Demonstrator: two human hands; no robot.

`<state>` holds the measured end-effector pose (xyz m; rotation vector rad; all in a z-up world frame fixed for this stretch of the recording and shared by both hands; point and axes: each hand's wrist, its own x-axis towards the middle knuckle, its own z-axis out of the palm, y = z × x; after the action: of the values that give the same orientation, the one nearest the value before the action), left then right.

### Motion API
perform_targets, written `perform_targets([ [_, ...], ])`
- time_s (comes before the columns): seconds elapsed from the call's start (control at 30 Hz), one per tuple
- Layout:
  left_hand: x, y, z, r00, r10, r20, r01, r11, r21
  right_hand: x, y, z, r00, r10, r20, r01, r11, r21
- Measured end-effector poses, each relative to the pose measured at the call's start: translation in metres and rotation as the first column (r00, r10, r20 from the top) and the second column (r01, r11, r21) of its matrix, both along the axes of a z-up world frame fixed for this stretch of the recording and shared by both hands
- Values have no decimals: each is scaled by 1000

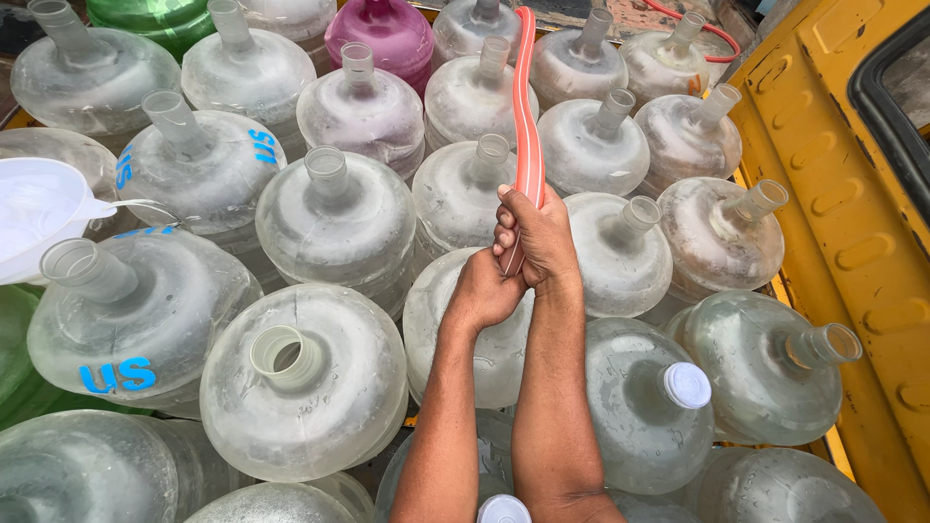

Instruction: The person uses a red hose to fill large water jugs arranged in the back of a yellow truck. They repeatedly insert the hose into different jugs, hold it in place, and move it to the next container. A white funnel is visible on top of one jug.

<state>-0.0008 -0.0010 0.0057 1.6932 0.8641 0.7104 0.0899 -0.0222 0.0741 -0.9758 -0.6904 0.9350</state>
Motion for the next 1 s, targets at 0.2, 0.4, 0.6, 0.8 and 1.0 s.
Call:
perform_targets([
  [0.2,0,0,1,1000,5,21,-5,1000,21,0,1,0,1000,5,-8,-6,1000,-4],
  [0.4,0,2,-5,999,10,39,-10,1000,12,2,3,-6,1000,10,-16,-10,1000,11],
  [0.6,14,32,-54,982,-30,188,-21,965,263,15,30,-41,999,-19,-39,19,1000,9],
  [0.8,11,55,-74,1000,7,29,-15,952,305,17,58,-72,996,-71,-48,73,996,42],
  [1.0,4,50,-70,994,-46,103,6,934,358,10,57,-64,998,-58,-38,63,989,134],
])
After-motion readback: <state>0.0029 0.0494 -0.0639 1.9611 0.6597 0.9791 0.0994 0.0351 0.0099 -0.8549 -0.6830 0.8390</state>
